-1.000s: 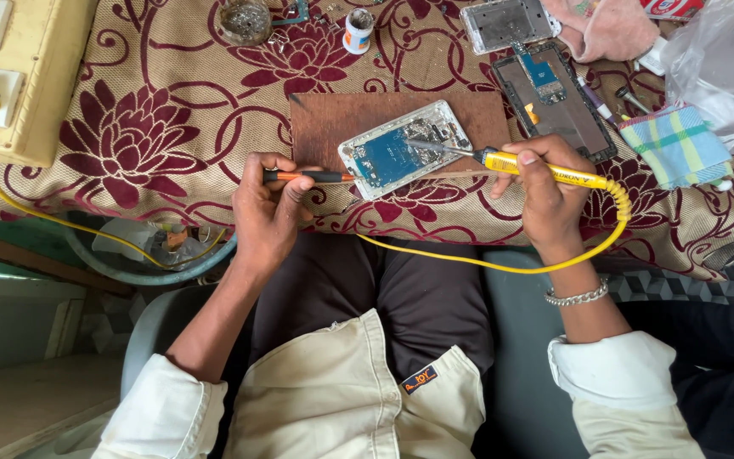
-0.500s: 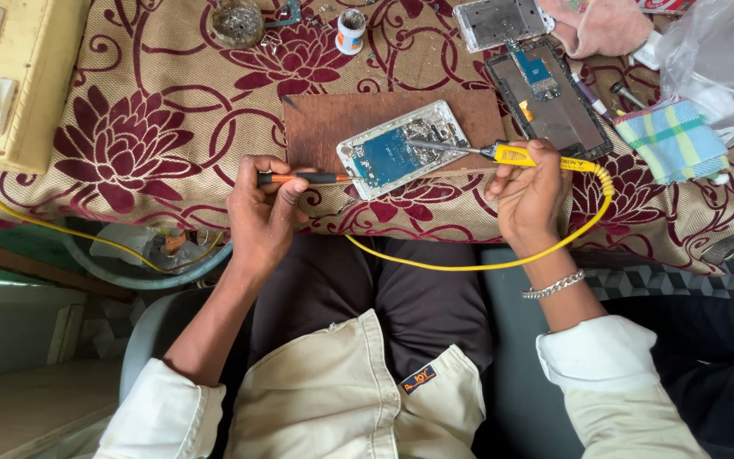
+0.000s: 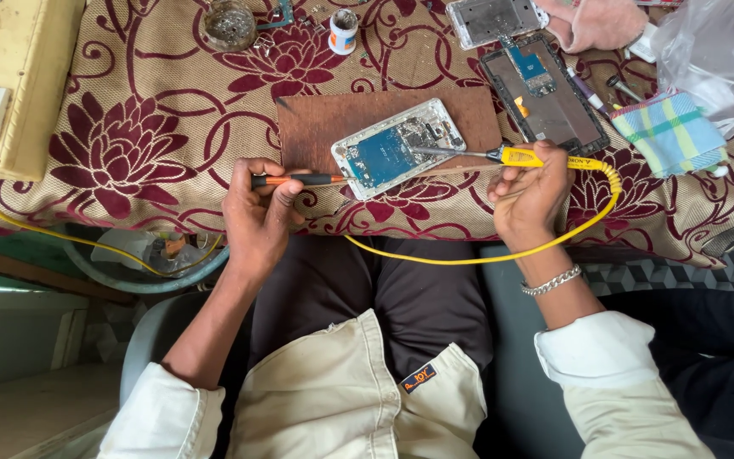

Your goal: The person uses a soldering iron and a probe to work on a small circuit board placed on a wooden board. They repeatedly apply heat and make contact with the board's surface while seated at a cluttered workbench.

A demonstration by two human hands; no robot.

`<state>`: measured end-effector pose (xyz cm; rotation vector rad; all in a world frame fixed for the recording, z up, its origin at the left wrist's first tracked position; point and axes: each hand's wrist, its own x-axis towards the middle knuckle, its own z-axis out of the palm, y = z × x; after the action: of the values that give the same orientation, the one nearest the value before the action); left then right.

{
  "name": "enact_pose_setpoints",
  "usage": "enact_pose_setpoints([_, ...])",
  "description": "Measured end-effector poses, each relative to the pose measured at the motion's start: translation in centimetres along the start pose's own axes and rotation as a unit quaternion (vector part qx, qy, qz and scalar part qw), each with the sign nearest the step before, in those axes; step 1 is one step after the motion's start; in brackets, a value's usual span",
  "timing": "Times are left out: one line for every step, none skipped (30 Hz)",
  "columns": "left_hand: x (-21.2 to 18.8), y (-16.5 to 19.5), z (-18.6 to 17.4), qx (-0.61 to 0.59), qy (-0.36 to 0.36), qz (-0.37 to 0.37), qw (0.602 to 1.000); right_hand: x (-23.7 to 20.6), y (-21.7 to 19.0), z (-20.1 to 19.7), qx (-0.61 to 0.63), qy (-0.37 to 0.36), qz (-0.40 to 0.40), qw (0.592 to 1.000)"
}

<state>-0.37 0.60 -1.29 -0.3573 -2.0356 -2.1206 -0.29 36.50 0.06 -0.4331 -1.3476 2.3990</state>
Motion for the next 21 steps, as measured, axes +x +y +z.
enact_pose_setpoints([0.0,0.0,0.0,0.0,0.0,-0.001,1.0,0.0,0.0,-0.1,0.006,-0.003,-0.004,1.0])
enact_pose_setpoints([0.0,0.0,0.0,0.001,0.001,-0.003,1.0,0.1,0.0,-0.2,0.013,-0.007,-0.008,1.0])
enact_pose_setpoints([0.0,0.0,0.0,0.001,0.001,-0.004,1.0,0.1,0.1,-0.2,0.019,-0.01,-0.012,1.0])
enact_pose_setpoints([0.0,0.0,0.0,-0.003,0.001,-0.004,1.0,0.1,0.1,-0.3,0.028,-0.012,-0.008,0.999])
enact_pose_setpoints([0.0,-0.1,0.0,-0.008,0.0,-0.003,1.0,0.2,0.1,-0.4,0.037,-0.015,-0.004,0.999])
enact_pose_setpoints([0.0,-0.1,0.0,-0.013,0.0,-0.002,1.0,0.2,0.0,-0.4,0.045,-0.017,-0.001,0.999])
enact_pose_setpoints([0.0,-0.1,0.0,-0.01,0.001,-0.004,1.0,0.2,0.0,-0.5,0.044,-0.014,-0.001,0.999])
enact_pose_setpoints([0.0,-0.1,0.0,-0.008,0.001,-0.006,1.0,0.2,-0.1,-0.5,0.044,-0.01,-0.001,0.999])
enact_pose_setpoints([0.0,-0.1,0.0,-0.005,0.002,-0.008,1.0,0.2,-0.1,-0.4,0.043,-0.007,-0.002,0.999])
enact_pose_setpoints([0.0,-0.1,0.0,-0.004,0.002,-0.007,1.0,0.1,-0.1,-0.4,0.043,0.006,-0.004,0.999])
enact_pose_setpoints([0.0,-0.1,0.0,-0.003,0.003,-0.006,1.0,0.1,-0.1,-0.2,0.043,0.018,-0.006,0.999])
enact_pose_setpoints([0.0,-0.1,-0.1,-0.003,0.003,-0.005,1.0,0.0,0.0,0.0,0.043,0.031,-0.008,0.999])
enact_pose_setpoints([0.0,-0.1,-0.1,-0.002,0.001,-0.005,1.0,-0.2,0.0,0.1,0.039,0.036,-0.011,0.999])
enact_pose_setpoints([0.0,-0.1,-0.1,-0.002,0.001,-0.005,1.0,-0.3,-0.1,0.3,0.035,0.041,-0.014,0.998])
enact_pose_setpoints([0.0,-0.1,-0.1,-0.001,0.0,-0.005,1.0,-0.4,-0.2,0.4,0.03,0.046,-0.017,0.998])
enact_pose_setpoints([0.0,-0.1,0.0,-0.006,0.0,-0.005,1.0,-0.4,-0.2,0.6,0.025,0.049,-0.017,0.998])
enact_pose_setpoints([0.0,-0.1,0.0,-0.011,0.001,-0.006,1.0,-0.5,-0.3,0.8,0.02,0.052,-0.018,0.998])
enact_pose_setpoints([0.0,-0.1,0.0,-0.015,0.002,-0.006,1.0,-0.5,-0.4,1.0,0.016,0.054,-0.019,0.998])
enact_pose_setpoints([0.0,-0.1,0.0,-0.013,0.001,-0.006,1.0,-0.5,-0.5,1.1,0.014,0.054,-0.02,0.998])
enact_pose_setpoints([0.0,-0.1,0.0,-0.012,0.001,-0.005,1.0,-0.5,-0.5,1.2,0.013,0.054,-0.021,0.998])
enact_pose_setpoints([0.0,-0.1,0.0,-0.01,0.0,-0.005,1.0,-0.6,-0.6,1.3,0.011,0.054,-0.021,0.998])
